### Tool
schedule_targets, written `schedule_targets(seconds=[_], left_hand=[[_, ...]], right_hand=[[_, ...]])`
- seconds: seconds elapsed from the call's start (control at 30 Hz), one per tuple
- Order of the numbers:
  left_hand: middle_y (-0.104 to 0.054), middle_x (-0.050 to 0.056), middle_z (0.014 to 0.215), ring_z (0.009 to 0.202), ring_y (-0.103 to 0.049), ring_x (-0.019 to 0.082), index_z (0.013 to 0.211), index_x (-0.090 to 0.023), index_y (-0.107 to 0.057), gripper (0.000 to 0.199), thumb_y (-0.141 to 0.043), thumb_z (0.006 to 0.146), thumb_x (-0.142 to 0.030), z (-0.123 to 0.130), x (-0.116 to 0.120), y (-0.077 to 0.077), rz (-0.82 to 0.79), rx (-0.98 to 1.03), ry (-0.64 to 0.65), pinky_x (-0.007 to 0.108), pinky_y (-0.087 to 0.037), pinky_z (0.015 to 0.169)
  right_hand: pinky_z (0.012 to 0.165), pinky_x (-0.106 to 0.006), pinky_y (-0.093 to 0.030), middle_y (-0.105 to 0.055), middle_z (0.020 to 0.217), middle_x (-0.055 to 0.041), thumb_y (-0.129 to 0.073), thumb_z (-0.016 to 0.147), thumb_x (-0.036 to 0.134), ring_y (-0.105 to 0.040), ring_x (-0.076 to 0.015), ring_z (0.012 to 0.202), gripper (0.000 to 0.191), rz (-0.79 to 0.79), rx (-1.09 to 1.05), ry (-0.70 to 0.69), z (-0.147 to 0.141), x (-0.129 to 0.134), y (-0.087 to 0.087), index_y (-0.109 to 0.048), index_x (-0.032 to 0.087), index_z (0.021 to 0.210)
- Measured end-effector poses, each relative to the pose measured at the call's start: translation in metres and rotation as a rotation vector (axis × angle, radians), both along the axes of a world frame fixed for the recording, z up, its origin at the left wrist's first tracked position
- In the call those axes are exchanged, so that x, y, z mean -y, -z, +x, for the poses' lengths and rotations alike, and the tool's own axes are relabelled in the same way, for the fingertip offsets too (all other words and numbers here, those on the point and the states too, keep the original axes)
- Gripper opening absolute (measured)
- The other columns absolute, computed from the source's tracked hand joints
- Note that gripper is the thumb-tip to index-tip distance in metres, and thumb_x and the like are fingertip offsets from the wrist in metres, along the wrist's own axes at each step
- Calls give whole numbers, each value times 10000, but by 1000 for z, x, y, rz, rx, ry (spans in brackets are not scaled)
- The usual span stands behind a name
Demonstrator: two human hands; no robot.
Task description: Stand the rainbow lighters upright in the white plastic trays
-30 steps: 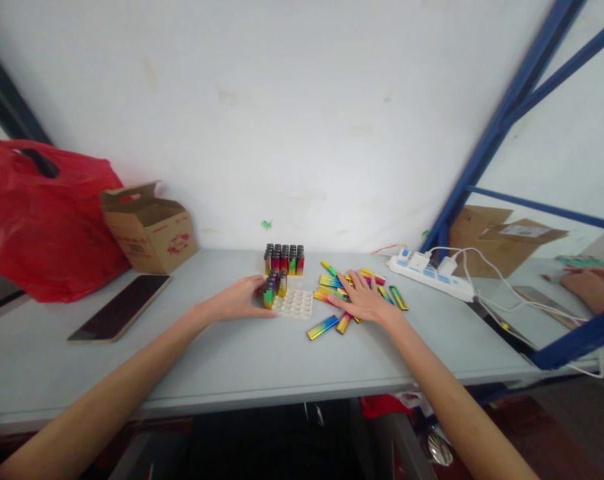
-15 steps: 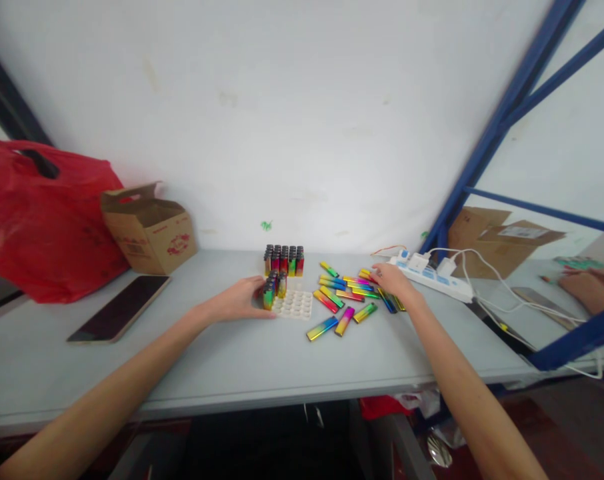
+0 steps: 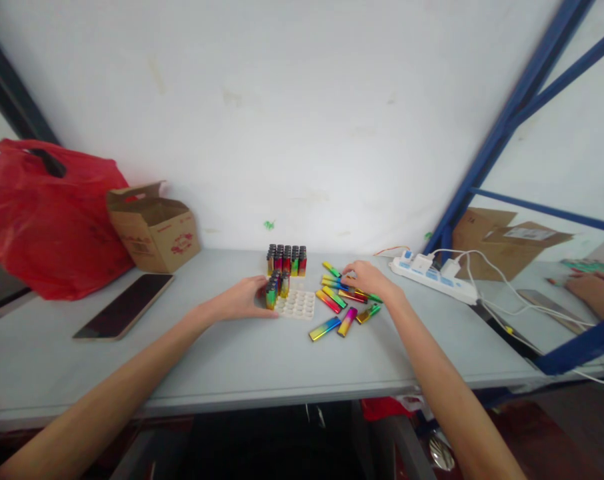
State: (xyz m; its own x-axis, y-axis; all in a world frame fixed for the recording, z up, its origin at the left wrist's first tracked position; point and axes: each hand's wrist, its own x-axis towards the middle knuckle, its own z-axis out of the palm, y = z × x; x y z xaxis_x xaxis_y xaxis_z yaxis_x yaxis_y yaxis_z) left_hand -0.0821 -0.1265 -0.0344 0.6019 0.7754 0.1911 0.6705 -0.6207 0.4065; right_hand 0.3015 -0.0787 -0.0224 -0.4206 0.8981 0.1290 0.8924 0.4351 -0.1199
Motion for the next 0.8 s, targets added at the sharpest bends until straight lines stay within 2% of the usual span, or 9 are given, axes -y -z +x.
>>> schedule_targets(seconds=[0.13,0.33,0.43,0.53,0.6,0.7,0.8], left_hand=[[-676,57,957,828,-634,252,930,-200,-607,582,-784,711,-710,0,0,0,-2,-6,-4,341,-490,734],[-681,49,939,816,-638,252,912,-206,-618,576,-790,688,-708,1,1,-1,-5,21,-9,337,-485,725],[-690,54,958,824,-648,254,935,-202,-630,585,-794,683,-703,1,2,-3,-16,21,-13,336,-487,729],[-693,53,943,814,-652,255,921,-200,-636,597,-795,668,-716,1,3,-4,-12,19,-24,336,-486,724],[-694,54,929,809,-651,256,908,-198,-637,605,-795,662,-727,2,2,-3,-5,16,-27,338,-486,719],[-699,59,936,814,-651,256,931,-195,-648,610,-793,671,-727,3,2,0,2,34,-32,339,-493,716],[-704,61,948,817,-654,252,952,-194,-654,598,-799,684,-709,6,3,1,6,56,-40,340,-502,723]], right_hand=[[953,-339,-509,-786,1100,-111,-689,930,307,-716,-275,1054,184,-17,-29,-29,-4,0,7,-802,183,1005],[907,-368,-535,-784,1040,-111,-692,902,240,-724,-256,973,141,3,-232,14,-8,1,8,-739,180,1021],[936,-392,-544,-778,1032,-96,-724,879,309,-722,-244,979,198,17,-506,-33,-14,-1,2,-731,190,1038],[963,-419,-545,-774,1018,-83,-801,810,463,-711,-246,998,368,-48,-850,-36,-28,-4,-6,-746,193,1054],[948,-409,-554,-768,1011,-69,-843,754,544,-703,-236,985,448,-135,-1082,-27,-43,-3,-11,-749,202,1028],[875,-366,-580,-748,1075,-43,-841,756,599,-702,-211,980,464,-305,-1410,-65,-70,8,-13,-698,255,1032],[745,-324,-581,-718,929,4,-813,797,614,-695,-171,805,455,-495,-1548,-122,-91,24,-10,-601,297,1045]])
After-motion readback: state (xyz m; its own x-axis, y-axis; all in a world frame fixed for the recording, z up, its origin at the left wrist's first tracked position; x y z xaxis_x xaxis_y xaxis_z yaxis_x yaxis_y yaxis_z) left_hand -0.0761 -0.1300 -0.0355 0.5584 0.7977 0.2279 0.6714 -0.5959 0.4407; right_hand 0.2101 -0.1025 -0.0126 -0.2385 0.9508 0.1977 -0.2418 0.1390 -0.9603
